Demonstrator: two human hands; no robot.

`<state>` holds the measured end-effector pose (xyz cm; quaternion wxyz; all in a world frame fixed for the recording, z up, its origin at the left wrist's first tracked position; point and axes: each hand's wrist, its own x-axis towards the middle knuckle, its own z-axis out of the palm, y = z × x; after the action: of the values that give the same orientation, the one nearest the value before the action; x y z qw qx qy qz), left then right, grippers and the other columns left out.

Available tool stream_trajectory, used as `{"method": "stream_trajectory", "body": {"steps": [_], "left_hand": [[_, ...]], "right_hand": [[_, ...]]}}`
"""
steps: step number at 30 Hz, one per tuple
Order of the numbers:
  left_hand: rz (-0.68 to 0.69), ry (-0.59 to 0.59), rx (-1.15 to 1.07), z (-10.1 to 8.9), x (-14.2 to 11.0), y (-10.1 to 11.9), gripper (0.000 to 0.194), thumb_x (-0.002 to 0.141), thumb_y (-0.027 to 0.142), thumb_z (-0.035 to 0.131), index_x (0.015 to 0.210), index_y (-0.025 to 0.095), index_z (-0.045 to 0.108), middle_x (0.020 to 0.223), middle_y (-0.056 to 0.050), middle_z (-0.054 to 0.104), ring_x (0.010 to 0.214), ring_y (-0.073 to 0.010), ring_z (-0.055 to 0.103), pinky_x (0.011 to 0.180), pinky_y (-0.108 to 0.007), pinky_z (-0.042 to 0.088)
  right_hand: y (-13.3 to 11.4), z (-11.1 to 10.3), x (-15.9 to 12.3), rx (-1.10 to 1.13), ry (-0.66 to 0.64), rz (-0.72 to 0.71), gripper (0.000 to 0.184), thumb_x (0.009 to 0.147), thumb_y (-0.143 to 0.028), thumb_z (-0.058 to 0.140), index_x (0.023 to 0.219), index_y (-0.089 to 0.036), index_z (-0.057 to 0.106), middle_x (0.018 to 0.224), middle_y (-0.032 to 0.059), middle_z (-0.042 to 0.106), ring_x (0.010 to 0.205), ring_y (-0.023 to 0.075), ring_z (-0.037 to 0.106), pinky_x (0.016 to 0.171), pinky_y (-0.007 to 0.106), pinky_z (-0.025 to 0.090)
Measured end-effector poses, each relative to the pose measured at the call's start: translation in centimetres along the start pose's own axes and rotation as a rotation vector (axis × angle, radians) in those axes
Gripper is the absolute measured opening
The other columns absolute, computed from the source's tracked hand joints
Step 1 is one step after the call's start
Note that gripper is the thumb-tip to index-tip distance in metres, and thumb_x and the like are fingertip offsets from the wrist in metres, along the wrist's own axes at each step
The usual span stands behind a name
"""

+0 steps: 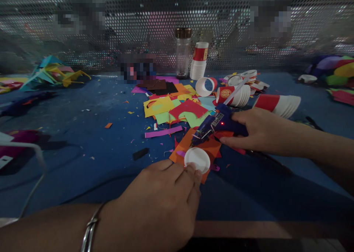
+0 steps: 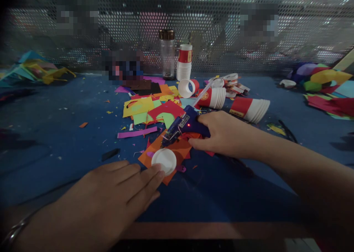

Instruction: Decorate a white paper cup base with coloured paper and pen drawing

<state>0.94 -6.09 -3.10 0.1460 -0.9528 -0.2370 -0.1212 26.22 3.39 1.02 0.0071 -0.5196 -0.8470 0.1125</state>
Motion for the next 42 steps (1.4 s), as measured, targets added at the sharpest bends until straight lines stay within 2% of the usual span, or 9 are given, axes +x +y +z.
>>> {"method": "stream_trajectory", "body": {"steps": [8, 13, 19, 27, 31, 37, 42], "left_hand": [[-0.012, 0.005, 0.014, -0.2, 0.0, 0.2, 0.038, 0.100, 0.009, 0.039, 0.122, 0.009, 0.070, 0.104, -0.008, 0.079, 0.081, -0.0191, 0.070, 0.070, -0.032, 0.054], [-0.005, 0.010, 0.006, 0.0, 0.1, -0.1, 0.038, 0.099, 0.009, 0.039, 0.119, 0.011, 0.072, 0.103, -0.008, 0.079, 0.079, -0.0188, 0.069, 0.070, -0.032, 0.053], [0.001, 0.025, 0.003, 0.3, -0.1, 0.1, 0.037, 0.100, 0.010, 0.039, 0.119, 0.011, 0.072, 0.105, -0.007, 0.079, 0.080, -0.0196, 0.070, 0.070, -0.033, 0.054], [-0.006, 0.043, 0.004, 0.1, -0.1, 0.1, 0.031, 0.100, 0.014, 0.046, 0.118, 0.010, 0.071, 0.104, -0.006, 0.079, 0.080, -0.0181, 0.070, 0.073, -0.032, 0.054], [-0.009, 0.032, -0.014, 0.2, -0.1, 0.1, 0.030, 0.100, 0.014, 0.048, 0.119, 0.010, 0.070, 0.105, -0.007, 0.078, 0.082, -0.0187, 0.070, 0.073, -0.033, 0.055], [0.002, 0.007, -0.005, -0.2, 0.1, 0.2, 0.034, 0.101, 0.010, 0.041, 0.118, 0.011, 0.071, 0.107, -0.009, 0.078, 0.083, -0.0184, 0.070, 0.074, -0.034, 0.056], [-0.012, -0.004, -0.013, -0.2, 0.1, 0.4, 0.029, 0.100, 0.011, 0.047, 0.117, 0.012, 0.071, 0.114, -0.007, 0.077, 0.086, -0.0190, 0.071, 0.075, -0.035, 0.057]], "right_hand": [[-0.4, -0.5, 0.2, -0.006, -0.034, -0.003, 0.036, 0.080, -0.052, 0.058, 0.064, -0.026, 0.039, 0.060, 0.0002, 0.049, 0.051, 0.0157, 0.046, 0.052, 0.032, 0.028], [-0.5, -0.5, 0.0, -0.015, -0.048, -0.009, 0.034, 0.080, -0.048, 0.056, 0.063, -0.026, 0.037, 0.062, 0.0015, 0.050, 0.053, 0.0170, 0.048, 0.053, 0.032, 0.029], [-0.1, -0.3, -0.3, -0.018, -0.025, -0.054, 0.031, 0.081, -0.044, 0.053, 0.064, -0.026, 0.035, 0.061, 0.0003, 0.048, 0.052, 0.0158, 0.045, 0.052, 0.031, 0.027], [0.0, -0.4, -0.7, -0.021, -0.010, -0.041, 0.032, 0.081, -0.043, 0.053, 0.061, -0.025, 0.037, 0.057, -0.0018, 0.046, 0.048, 0.0135, 0.043, 0.052, 0.030, 0.027], [0.2, -0.3, -0.8, 0.012, -0.019, -0.043, 0.030, 0.081, -0.045, 0.053, 0.063, -0.024, 0.041, 0.062, 0.0010, 0.053, 0.054, 0.0156, 0.048, 0.053, 0.031, 0.030], [0.8, -0.2, -1.2, 0.010, -0.019, -0.021, 0.031, 0.083, -0.049, 0.051, 0.068, -0.024, 0.041, 0.070, 0.0053, 0.060, 0.059, 0.0185, 0.054, 0.055, 0.032, 0.034], [0.6, -0.6, -1.8, -0.045, -0.013, -0.007, 0.028, 0.087, -0.043, 0.049, 0.069, -0.024, 0.039, 0.074, 0.0090, 0.060, 0.064, 0.0199, 0.055, 0.059, 0.033, 0.036]]}}
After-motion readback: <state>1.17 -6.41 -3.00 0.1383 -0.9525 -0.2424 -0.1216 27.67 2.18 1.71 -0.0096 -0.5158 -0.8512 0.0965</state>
